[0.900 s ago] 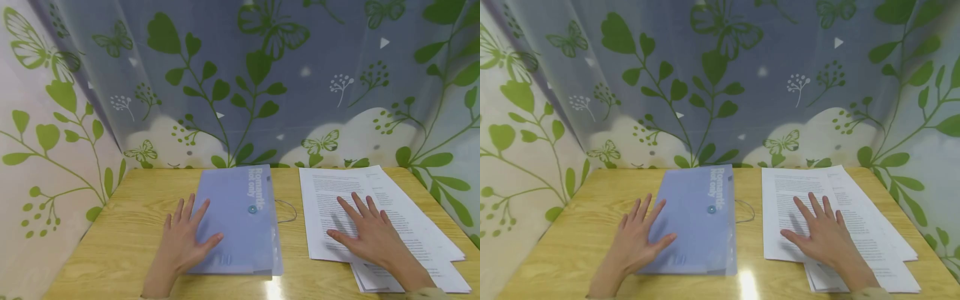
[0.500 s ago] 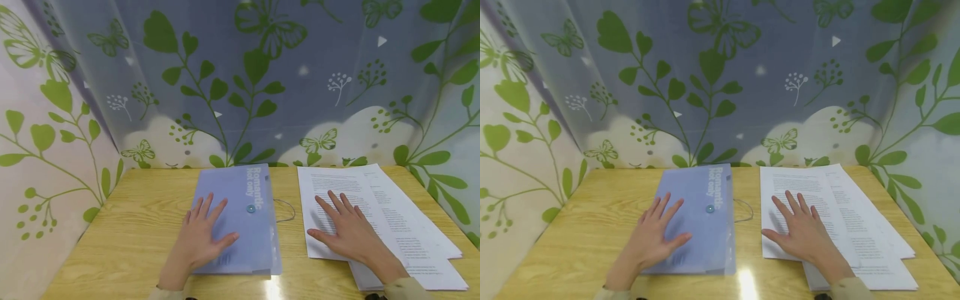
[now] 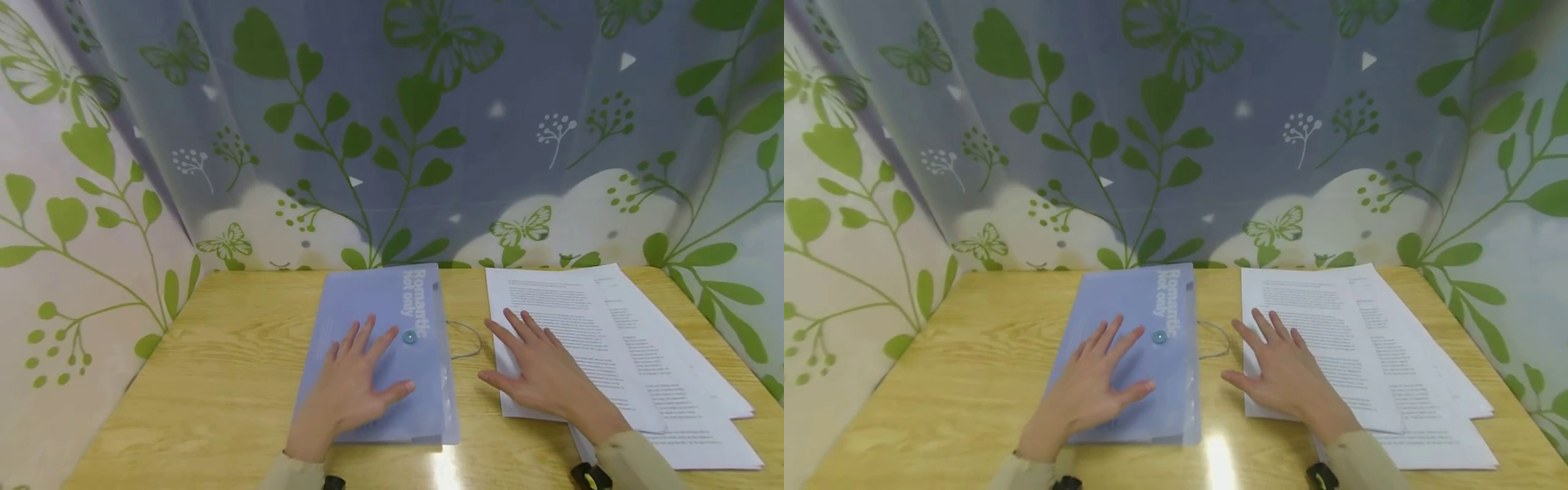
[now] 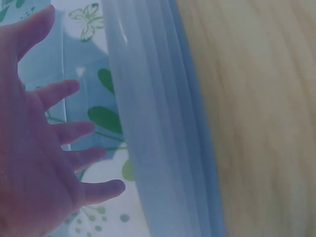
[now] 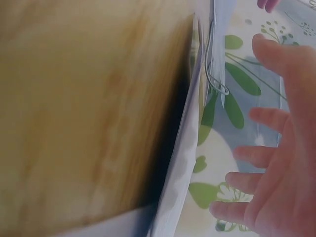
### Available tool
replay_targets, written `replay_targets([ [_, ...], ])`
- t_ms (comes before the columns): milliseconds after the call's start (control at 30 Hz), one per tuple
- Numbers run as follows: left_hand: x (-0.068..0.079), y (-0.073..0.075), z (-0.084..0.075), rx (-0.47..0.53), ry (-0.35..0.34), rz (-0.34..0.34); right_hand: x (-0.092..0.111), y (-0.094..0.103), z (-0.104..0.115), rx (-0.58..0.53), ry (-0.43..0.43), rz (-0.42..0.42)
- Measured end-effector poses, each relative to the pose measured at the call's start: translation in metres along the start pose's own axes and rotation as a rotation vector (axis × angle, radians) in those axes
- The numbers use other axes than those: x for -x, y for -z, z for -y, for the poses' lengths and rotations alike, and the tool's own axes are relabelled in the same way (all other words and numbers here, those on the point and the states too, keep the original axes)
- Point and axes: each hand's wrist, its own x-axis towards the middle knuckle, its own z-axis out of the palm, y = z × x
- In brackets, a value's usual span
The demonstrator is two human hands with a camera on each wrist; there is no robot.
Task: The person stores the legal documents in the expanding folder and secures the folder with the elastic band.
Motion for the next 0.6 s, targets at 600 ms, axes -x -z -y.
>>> replay_targets([
  [600,-0.019,-0.006,-0.025,0.001,-0.025,0.104,-0.040,-0.009,0.007,-0.031,0.166,0.028],
])
